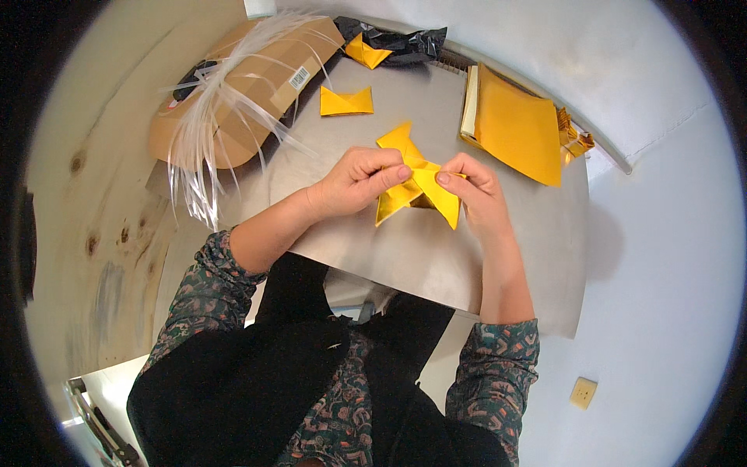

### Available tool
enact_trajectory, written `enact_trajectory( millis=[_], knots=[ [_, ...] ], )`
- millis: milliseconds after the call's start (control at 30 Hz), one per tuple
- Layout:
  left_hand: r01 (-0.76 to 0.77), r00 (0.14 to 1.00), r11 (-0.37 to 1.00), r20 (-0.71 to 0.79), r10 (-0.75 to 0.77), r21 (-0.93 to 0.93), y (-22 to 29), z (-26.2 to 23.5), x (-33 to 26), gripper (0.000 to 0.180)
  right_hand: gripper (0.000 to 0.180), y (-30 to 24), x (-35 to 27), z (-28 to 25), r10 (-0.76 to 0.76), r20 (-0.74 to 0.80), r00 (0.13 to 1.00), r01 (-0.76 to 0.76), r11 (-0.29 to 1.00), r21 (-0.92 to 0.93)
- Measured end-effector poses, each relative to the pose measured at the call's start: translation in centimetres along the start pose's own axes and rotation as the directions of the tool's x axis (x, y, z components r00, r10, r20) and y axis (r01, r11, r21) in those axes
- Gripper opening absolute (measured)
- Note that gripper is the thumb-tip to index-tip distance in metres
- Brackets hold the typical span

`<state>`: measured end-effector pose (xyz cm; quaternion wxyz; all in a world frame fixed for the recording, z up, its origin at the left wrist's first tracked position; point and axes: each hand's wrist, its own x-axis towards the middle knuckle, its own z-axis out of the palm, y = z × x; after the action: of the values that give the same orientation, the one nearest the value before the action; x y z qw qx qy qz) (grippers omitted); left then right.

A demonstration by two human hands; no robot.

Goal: The person folds a yellow sheet of paper by hand into a small origami shape on a table. They repeatedly crease and adjust the paper, then place the finished piece among other completed yellow shapes.

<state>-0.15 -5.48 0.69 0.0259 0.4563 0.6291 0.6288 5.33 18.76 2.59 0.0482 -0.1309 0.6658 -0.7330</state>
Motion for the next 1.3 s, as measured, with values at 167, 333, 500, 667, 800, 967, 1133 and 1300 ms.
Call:
enact_trajectory(
  millis=[167,333,500,667,800,967,1133,1300],
  knots=[
    [0.193,0.98,0.979,0.067,-0.188,-0.073,0.5,-0.1,-0.1,0.031,0.009,0.0,-0.2,-0.1,0.003,0.0,1.0,-0.003,0.996,0.089],
    [0.267,0.958,0.963,0.115,-0.261,-0.036,0.3,0.0,0.2,0.024,0.009,0.0,-0.3,-0.3,-0.024,0.017,1.0,0.027,0.978,-0.205],
    [0.206,0.975,0.975,0.066,-0.212,0.082,-0.1,-0.1,0.2,0.02,0.012,0.4,-0.2,0.2,-0.049,-0.078,0.996,0.038,0.99,-0.138],
    [0.21,0.976,0.977,0.054,-0.212,0.039,-0.3,0.0,0.0,0.02,0.017,0.4,-0.2,-0.4,-0.123,-0.114,0.986,0.099,0.975,-0.197],
    [0.239,0.968,0.971,0.087,-0.237,-0.008,-0.6,0.2,0.0,0.02,0.019,0.8,-0.4,-0.6,-0.166,-0.106,0.981,0.125,0.94,-0.318],
    [0.298,0.948,0.952,-0.097,-0.304,-0.075,-1.0,0.6,0.4,0.024,0.023,0.9,0.4,-0.1,-0.059,-0.257,0.964,0.027,0.992,-0.127],
    [0.225,0.901,0.928,-0.299,-0.314,-0.298,-1.3,0.4,1.4,0.022,0.029,0.8,1.2,1.3,0.006,-0.186,0.983,0.031,0.981,0.192],
    [0.284,0.929,0.959,-0.246,-0.278,-0.01,-1.9,-0.3,1.2,0.033,0.038,0.1,3.1,2.2,-0.011,-0.196,0.981,-0.033,0.975,-0.22]
  ],
)
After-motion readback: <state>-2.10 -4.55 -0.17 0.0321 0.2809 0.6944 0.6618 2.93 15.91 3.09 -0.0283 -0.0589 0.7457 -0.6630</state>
